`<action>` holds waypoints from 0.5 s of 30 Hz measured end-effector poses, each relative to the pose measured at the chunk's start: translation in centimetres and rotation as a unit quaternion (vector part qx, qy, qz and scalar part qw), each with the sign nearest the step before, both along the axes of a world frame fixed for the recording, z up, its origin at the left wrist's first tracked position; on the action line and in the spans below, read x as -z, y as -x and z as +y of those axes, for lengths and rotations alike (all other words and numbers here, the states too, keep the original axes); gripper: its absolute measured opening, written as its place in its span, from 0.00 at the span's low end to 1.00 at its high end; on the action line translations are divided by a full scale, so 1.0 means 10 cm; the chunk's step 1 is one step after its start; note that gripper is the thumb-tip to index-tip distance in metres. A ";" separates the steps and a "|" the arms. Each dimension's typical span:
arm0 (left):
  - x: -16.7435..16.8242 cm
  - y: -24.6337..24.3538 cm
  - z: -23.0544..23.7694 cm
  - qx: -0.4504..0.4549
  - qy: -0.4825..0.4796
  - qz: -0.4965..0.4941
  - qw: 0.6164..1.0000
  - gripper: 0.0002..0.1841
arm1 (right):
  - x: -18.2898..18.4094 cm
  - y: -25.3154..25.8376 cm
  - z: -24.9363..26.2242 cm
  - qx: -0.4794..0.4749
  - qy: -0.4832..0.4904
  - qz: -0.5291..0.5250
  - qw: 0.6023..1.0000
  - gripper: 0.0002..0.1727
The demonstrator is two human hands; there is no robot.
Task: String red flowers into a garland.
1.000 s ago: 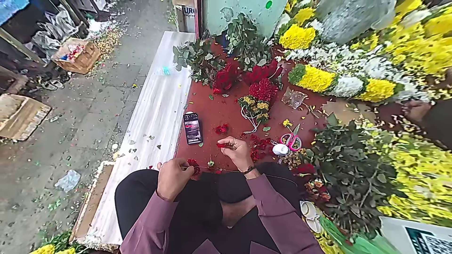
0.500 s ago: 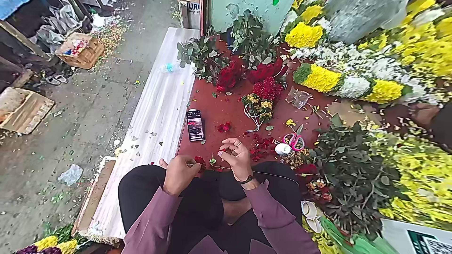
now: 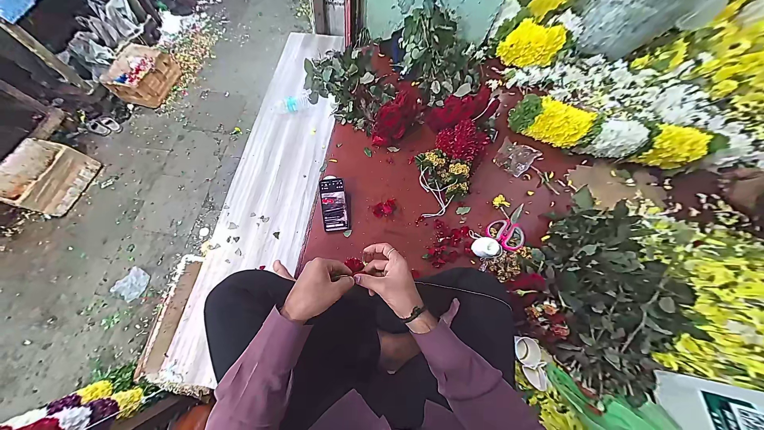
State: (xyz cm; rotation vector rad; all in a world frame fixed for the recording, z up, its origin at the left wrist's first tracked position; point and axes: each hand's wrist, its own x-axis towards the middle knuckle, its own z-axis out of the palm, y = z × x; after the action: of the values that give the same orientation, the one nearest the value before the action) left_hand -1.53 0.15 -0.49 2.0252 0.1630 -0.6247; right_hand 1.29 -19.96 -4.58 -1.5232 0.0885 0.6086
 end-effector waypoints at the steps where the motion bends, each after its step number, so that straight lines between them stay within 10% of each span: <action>1: 0.00 0.00 0.00 0.011 0.003 0.000 1.000 0.10 | -0.01 -0.02 -0.02 -0.007 0.009 0.003 1.000 0.39; 15: 0.03 -0.01 0.00 0.025 -0.004 0.019 0.999 0.08 | 0.08 -0.26 -0.35 -0.164 -0.019 0.023 0.986 0.49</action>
State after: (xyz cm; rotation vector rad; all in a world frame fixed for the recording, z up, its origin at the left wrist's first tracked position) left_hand -1.38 0.17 -0.78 2.0307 0.1382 -0.6964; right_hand 3.85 -23.49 -5.33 -1.4973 -0.1420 0.9021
